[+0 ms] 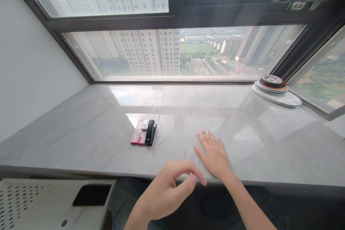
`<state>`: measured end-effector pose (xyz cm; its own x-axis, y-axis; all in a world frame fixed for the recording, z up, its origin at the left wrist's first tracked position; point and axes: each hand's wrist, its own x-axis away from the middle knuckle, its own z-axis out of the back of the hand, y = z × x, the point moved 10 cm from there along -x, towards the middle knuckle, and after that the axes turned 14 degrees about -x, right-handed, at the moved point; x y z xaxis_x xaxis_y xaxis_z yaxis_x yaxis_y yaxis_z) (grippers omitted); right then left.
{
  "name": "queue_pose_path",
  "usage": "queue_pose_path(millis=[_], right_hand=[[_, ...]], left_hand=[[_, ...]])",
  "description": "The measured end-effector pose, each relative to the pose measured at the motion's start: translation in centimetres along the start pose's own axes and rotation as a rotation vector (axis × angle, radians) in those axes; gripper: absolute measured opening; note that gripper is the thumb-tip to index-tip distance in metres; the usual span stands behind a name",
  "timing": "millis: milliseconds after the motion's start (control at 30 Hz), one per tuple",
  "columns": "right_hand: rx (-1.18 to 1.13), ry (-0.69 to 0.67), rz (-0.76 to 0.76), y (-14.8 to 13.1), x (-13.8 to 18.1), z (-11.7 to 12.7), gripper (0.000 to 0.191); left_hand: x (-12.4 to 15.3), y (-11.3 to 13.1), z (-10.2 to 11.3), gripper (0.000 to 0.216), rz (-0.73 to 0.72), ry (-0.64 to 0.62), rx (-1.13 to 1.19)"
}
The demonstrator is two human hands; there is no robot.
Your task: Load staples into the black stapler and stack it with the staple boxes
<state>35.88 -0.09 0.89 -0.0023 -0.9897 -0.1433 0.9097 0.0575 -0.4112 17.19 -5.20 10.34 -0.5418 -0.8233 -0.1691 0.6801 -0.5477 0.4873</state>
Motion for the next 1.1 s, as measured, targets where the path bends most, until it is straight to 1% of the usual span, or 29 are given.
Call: queue_pose_path(millis=[67, 167, 233, 267, 333, 400, 467, 500, 533, 600, 633, 700, 767, 833, 900, 967, 1033, 1100], right_hand=[[0.004, -0.003, -0.004, -0.1, 0.0, 0.0, 0.064], [0.005, -0.001, -0.012, -0.2, 0.0, 0.1, 0.063], [-0.008, 0.005, -0.014, -0.1, 0.1, 0.2, 0.063], [-0.021, 0.009, -0.014, 0.0, 0.1, 0.3, 0.062], [-0.065, 0.020, -0.025, 0.0, -0.1, 0.5, 0.061], [-0.142, 0.046, -0.083, -0.2, -0.5, 1.0, 0.058], [-0.217, 0.071, -0.145, -1.3, -1.4, 1.5, 0.056], [-0.259, 0.072, -0.150, -2.7, -2.1, 1.6, 0.057], [-0.294, 0.056, -0.120, -4.6, -2.9, 1.4, 0.059], [-0.470, -0.015, 0.021, -10.0, -5.0, 0.5, 0.068], [-0.542, -0.051, 0.068, -12.6, -6.1, -0.1, 0.073], [-0.591, -0.132, 0.099, -16.8, -8.5, -2.0, 0.082], [-0.567, -0.149, 0.097, -19.4, -10.8, -3.4, 0.084], [-0.502, -0.164, 0.112, -20.9, -12.6, -4.4, 0.075], [-0.444, -0.186, 0.140, -21.3, -13.5, -4.7, 0.061], [-0.413, -0.190, 0.161, -20.4, -13.5, -4.1, 0.050], [-0.401, -0.173, 0.173, -18.4, -12.8, -2.7, 0.045], [-0.387, -0.155, 0.175, -15.7, -11.4, -1.1, 0.044]], left_hand=[[-1.6, -1.1, -1.1, 0.038, 0.011, 0.033, -0.148], [-3.5, -3.3, -3.8, 0.054, 0.019, 0.080, -0.388], [-3.9, -4.3, -5.4, 0.059, 0.008, 0.082, -0.460], [-4.0, -4.6, -5.8, 0.060, 0.001, 0.084, -0.479], [-3.8, -4.7, -6.1, 0.060, -0.006, 0.085, -0.494], [-3.7, -4.5, -5.8, 0.059, -0.006, 0.094, -0.488], [-3.6, -4.3, -5.3, 0.058, -0.007, 0.109, -0.466], [-3.6, -4.2, -5.2, 0.058, -0.014, 0.114, -0.449], [-3.5, -4.2, -5.1, 0.058, -0.019, 0.117, -0.427], [-3.4, -4.7, -5.3, 0.061, -0.005, 0.118, -0.375], [-3.2, -5.1, -5.4, 0.062, 0.013, 0.120, -0.349], [-3.0, -6.0, -5.8, 0.064, 0.039, 0.128, -0.314], [-2.7, -6.3, -6.0, 0.064, 0.030, 0.138, -0.307], [-2.6, -6.2, -5.9, 0.060, 0.016, 0.140, -0.302], [-2.5, -6.1, -5.3, 0.049, 0.041, 0.154, -0.281], [-2.3, -5.6, -4.3, 0.034, 0.055, 0.186, -0.247], [-2.2, -5.0, -3.4, 0.022, 0.055, 0.223, -0.220], [-2.1, -4.8, -2.7, 0.022, 0.079, 0.244, -0.208]])
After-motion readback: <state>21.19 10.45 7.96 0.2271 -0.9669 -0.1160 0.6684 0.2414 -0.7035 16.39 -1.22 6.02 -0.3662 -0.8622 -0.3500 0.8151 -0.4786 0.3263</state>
